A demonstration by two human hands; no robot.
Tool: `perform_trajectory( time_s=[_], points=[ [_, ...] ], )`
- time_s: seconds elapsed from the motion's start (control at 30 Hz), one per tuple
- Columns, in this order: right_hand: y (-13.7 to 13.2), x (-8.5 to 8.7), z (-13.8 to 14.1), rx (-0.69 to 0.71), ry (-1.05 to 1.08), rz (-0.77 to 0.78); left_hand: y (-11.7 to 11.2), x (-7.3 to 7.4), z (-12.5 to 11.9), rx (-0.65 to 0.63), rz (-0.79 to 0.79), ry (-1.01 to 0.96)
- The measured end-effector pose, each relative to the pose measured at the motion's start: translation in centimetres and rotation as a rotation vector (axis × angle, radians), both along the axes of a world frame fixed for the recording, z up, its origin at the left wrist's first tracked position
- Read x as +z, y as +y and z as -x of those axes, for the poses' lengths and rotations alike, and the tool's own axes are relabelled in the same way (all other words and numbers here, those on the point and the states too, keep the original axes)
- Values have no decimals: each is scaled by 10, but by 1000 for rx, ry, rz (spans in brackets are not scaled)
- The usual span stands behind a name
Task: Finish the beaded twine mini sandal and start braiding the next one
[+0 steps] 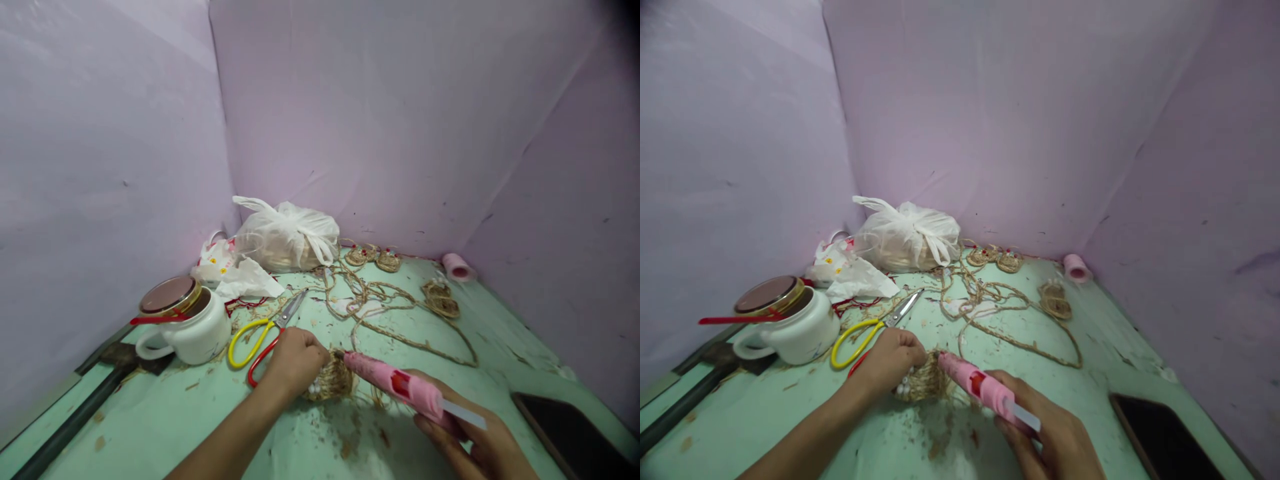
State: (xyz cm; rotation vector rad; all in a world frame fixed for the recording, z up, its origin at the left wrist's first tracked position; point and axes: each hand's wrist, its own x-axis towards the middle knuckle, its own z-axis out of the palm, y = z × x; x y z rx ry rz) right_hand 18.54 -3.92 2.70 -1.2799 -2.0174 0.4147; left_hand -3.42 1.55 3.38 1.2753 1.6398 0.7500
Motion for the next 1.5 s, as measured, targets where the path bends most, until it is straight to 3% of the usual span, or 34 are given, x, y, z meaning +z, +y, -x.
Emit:
perform_trajectory(
  time_s=[0.17,0.4,0.67,0.8,0.97,1.13,1.23,1.33,1.4,1.5],
  points=[
    [5,-11,-9,118,-86,-105,1,-3,1,-25,-19,20],
    [3,4,-1,182,-148,-275,3,-7,2,-33,-44,50],
    [4,5,2,179,-181,-292,2,-8,2,-36,-65,75],
    [4,-4,-4,151,-145,-233,3,-8,3,-27,-55,83],
    [4,-18,-19,-107,35,-21,4,-7,5,-69,-40,65],
    [5,-10,-17,-200,338,228,0,0,3,-136,-104,67],
    [6,-3,-13,-254,497,311,-7,2,1,-260,-393,184],
    [7,1,-14,-282,586,310,-12,-2,1,-432,-984,395],
    [7,3,-18,-274,594,292,-12,-6,2,-466,-1295,488],
    [5,9,-26,-211,554,268,-10,-10,5,-435,-1508,547]
  ],
)
